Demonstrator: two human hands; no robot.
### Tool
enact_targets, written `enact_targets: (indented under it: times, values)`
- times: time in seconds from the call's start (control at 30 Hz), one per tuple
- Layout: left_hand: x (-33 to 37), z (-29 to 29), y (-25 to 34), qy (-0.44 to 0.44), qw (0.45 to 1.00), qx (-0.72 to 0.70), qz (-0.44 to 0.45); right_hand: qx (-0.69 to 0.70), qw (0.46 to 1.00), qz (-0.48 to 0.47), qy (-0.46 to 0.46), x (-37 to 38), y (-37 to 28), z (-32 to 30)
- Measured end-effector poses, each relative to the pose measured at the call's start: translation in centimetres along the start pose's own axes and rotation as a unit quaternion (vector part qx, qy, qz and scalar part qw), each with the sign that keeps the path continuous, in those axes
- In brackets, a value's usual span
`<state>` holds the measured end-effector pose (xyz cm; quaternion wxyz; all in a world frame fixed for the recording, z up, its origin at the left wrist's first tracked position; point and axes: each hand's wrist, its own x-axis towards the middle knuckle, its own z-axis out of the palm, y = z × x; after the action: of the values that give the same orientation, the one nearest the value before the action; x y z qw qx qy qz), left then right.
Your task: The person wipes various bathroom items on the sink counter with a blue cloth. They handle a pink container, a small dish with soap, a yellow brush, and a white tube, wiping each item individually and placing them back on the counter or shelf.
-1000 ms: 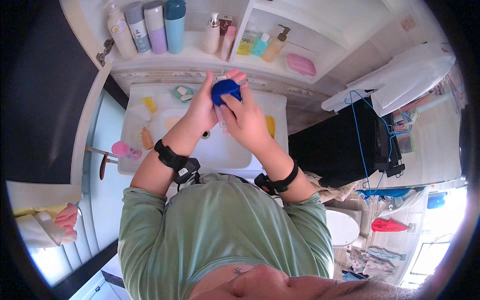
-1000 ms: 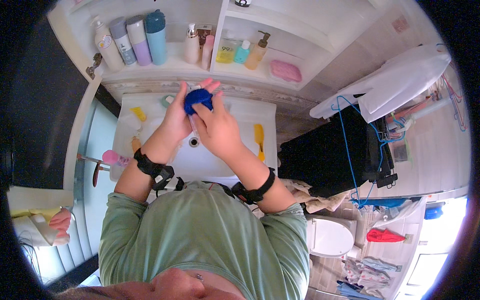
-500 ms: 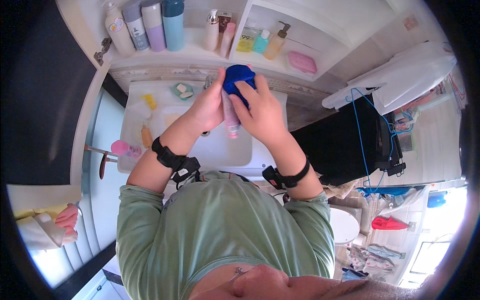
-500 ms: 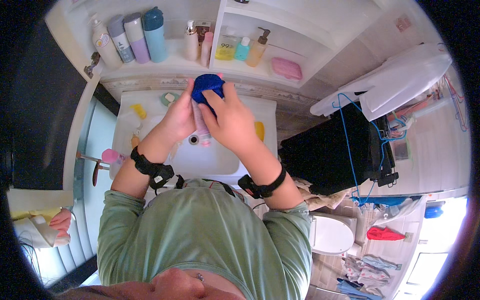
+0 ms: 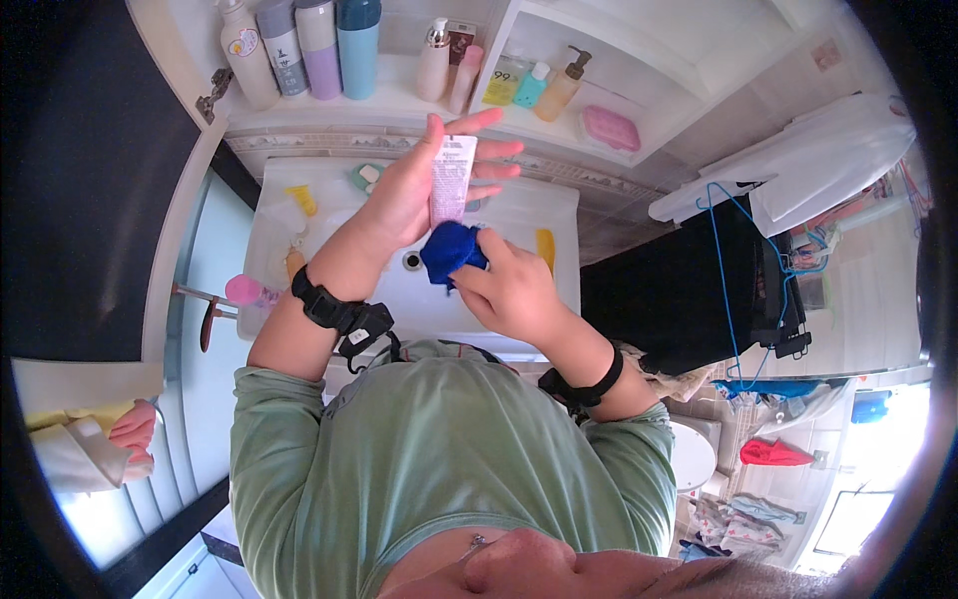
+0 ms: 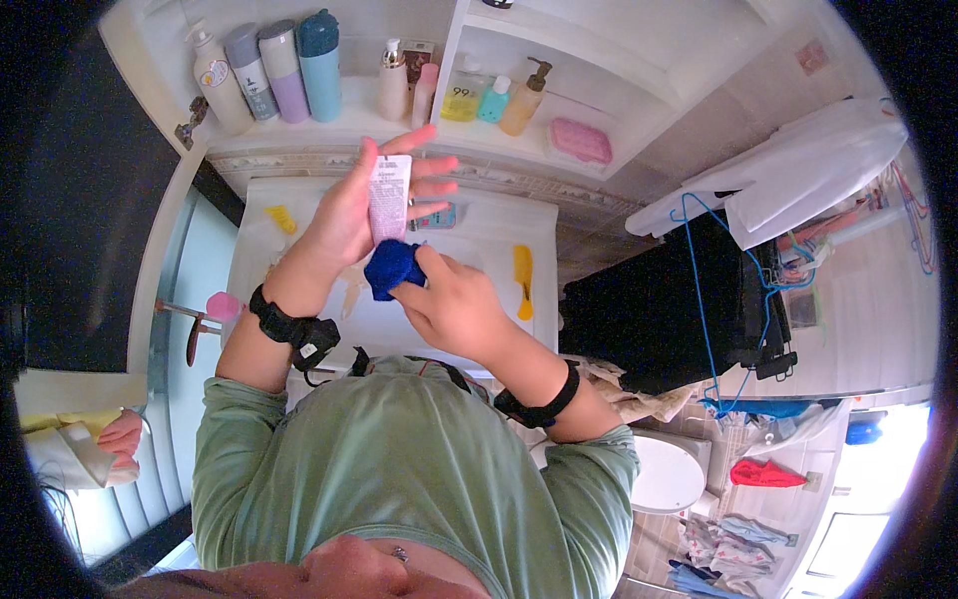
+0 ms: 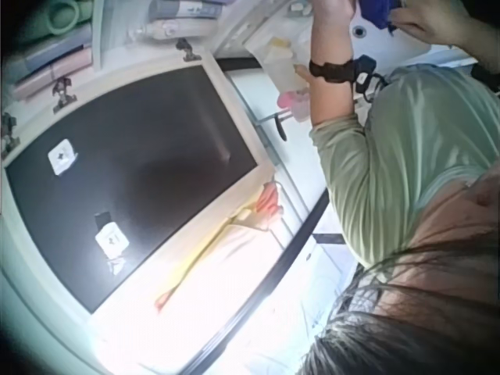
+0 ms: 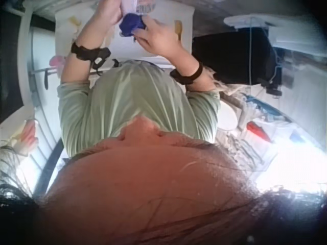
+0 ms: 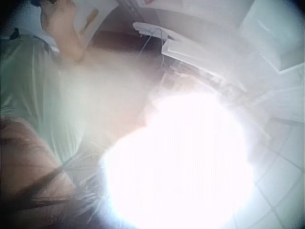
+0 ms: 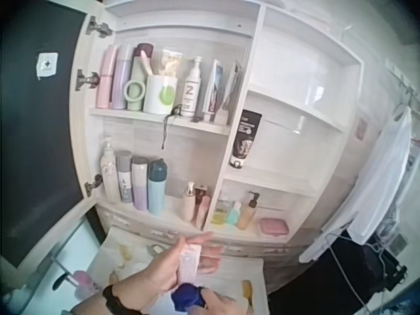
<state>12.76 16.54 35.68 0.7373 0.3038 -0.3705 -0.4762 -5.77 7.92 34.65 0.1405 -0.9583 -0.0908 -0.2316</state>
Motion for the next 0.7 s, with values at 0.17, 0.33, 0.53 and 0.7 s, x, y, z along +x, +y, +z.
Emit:
enact_targets:
  times: [0.17, 0.33, 0.53, 0.7]
  values:
    - [-0.2, 0.2, 1.1, 0.034, 0.999, -0.030, 0.028, 0.053, 0.997, 0.036, 0.033, -1.1, 1.0, -1.8]
    - [-0.4, 1.5, 0.1, -0.038, 0.997, -0.058, 0.035, 0.035, 0.985, 0.061, 0.157, 2.3, 1.8, -5.4]
    - [-0.2, 2.9, 0.1, -0.042, 0.998, -0.022, 0.048, -0.023, 0.985, 0.055, 0.159, 4.3, 0.9, -3.5]
    - [-0.5, 2.6, 1.0, -0.033, 0.998, -0.017, 0.047, 0.000, 0.997, 0.005, 0.073, 2.1, 0.0, -2.2]
